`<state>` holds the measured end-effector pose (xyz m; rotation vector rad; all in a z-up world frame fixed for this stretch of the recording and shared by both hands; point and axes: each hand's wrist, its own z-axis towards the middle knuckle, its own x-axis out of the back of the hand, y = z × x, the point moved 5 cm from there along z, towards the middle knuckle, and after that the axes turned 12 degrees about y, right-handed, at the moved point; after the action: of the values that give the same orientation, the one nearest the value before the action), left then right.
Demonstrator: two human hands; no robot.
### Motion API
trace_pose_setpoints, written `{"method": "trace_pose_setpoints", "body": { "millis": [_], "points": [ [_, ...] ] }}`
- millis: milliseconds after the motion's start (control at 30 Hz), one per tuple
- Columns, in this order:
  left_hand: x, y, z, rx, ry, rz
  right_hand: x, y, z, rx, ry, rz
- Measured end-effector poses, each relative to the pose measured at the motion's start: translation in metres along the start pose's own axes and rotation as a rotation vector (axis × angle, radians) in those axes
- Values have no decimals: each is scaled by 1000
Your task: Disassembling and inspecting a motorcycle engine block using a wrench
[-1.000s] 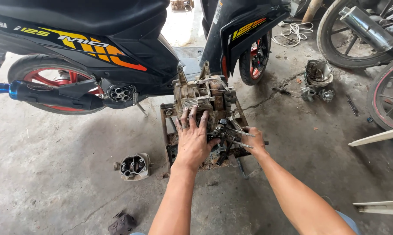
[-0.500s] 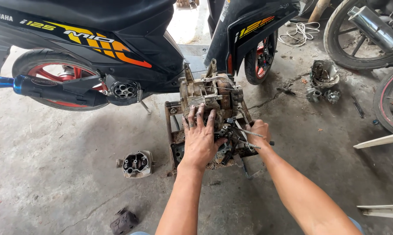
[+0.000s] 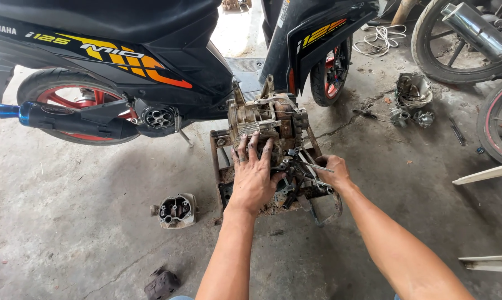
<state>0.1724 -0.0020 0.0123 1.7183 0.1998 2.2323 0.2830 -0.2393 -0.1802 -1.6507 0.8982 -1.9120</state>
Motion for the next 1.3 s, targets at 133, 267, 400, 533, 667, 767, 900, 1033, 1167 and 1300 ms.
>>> {"method": "trace_pose_setpoints", "body": {
  "millis": [133, 267, 400, 533, 667, 767, 900, 1033, 1167, 1300],
  "points": [
    [4, 3, 0, 7, 2, -3, 11, -8, -4, -7, -48, -26],
    [4, 3, -1, 9, -3, -17, 8, -9, -2, 11, -23, -41],
    [4, 3, 0, 11, -11, -5, -24, 38, 32, 9, 35, -45],
    [-1, 2, 1, 13, -15, 10, -17, 39, 44, 5, 15, -147],
    [0, 3, -2, 17, -27, 18, -20, 30, 38, 96, -4, -198],
    [1, 3, 1, 17, -30, 24, -18, 22, 37, 163, -5, -227],
    [1, 4, 1, 8, -35, 36, 14, -17, 3, 156, 1, -92],
    [8, 1, 4, 13, -43, -54, 22, 32, 32, 45, 144, -20],
    [2, -9, 8, -11, -135, -42, 104, -88, -31, 68, 303, 281],
    [14, -12, 12, -72, -185, 24, 149, -232, -108, 465, -100, 78]
  ]
}}
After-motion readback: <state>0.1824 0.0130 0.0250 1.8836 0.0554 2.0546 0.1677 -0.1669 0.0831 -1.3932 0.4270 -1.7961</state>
